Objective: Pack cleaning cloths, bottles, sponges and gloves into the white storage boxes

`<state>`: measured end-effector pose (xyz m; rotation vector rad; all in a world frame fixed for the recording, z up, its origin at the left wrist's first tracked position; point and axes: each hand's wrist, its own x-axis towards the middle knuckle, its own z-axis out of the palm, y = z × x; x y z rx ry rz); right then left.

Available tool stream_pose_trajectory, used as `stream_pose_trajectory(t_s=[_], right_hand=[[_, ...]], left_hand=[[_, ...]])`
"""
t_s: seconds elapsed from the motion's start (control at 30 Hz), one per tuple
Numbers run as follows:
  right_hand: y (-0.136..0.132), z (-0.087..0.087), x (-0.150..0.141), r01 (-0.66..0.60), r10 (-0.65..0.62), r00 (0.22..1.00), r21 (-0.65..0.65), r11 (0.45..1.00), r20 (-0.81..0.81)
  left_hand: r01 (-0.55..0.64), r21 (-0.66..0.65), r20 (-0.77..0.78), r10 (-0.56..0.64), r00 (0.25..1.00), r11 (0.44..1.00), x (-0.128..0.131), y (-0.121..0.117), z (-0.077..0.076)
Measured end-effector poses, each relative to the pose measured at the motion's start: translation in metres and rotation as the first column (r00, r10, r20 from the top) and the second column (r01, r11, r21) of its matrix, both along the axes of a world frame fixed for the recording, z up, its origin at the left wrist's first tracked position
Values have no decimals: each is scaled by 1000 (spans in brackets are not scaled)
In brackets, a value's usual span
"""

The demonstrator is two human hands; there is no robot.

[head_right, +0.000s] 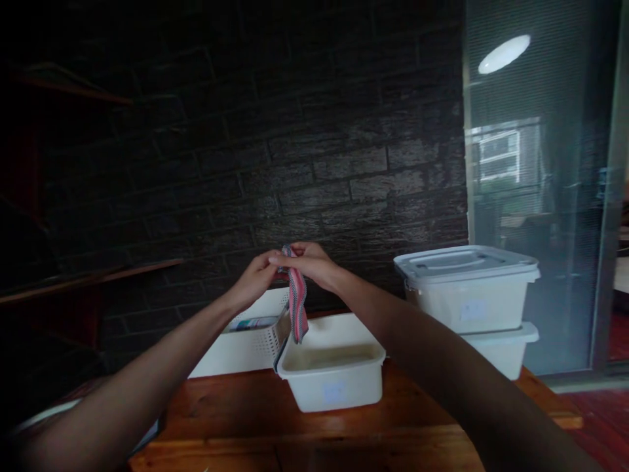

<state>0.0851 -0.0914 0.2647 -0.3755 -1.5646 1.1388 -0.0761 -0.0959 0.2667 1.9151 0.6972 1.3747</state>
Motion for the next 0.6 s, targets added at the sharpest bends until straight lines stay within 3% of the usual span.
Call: stream_pose_trajectory(t_s=[0.17, 0.3, 0.43, 0.6], right_hand=[[4, -28, 31, 154, -153, 982, 3, 988, -107], [12, -45, 50, 333, -341, 910, -76, 940, -234], [14, -48, 67, 394, -427, 857, -169, 904, -289], [15, -41, 85, 354, -401, 880, -211, 911, -254]], left_hand=[[8, -138, 220, 23, 975, 990, 29, 5, -21], [-52, -251, 368, 144, 919, 967, 33, 16, -31], [-78, -355, 404, 228, 886, 932, 26, 22, -31], [-49, -366, 381, 197, 903, 929, 11, 26, -35]])
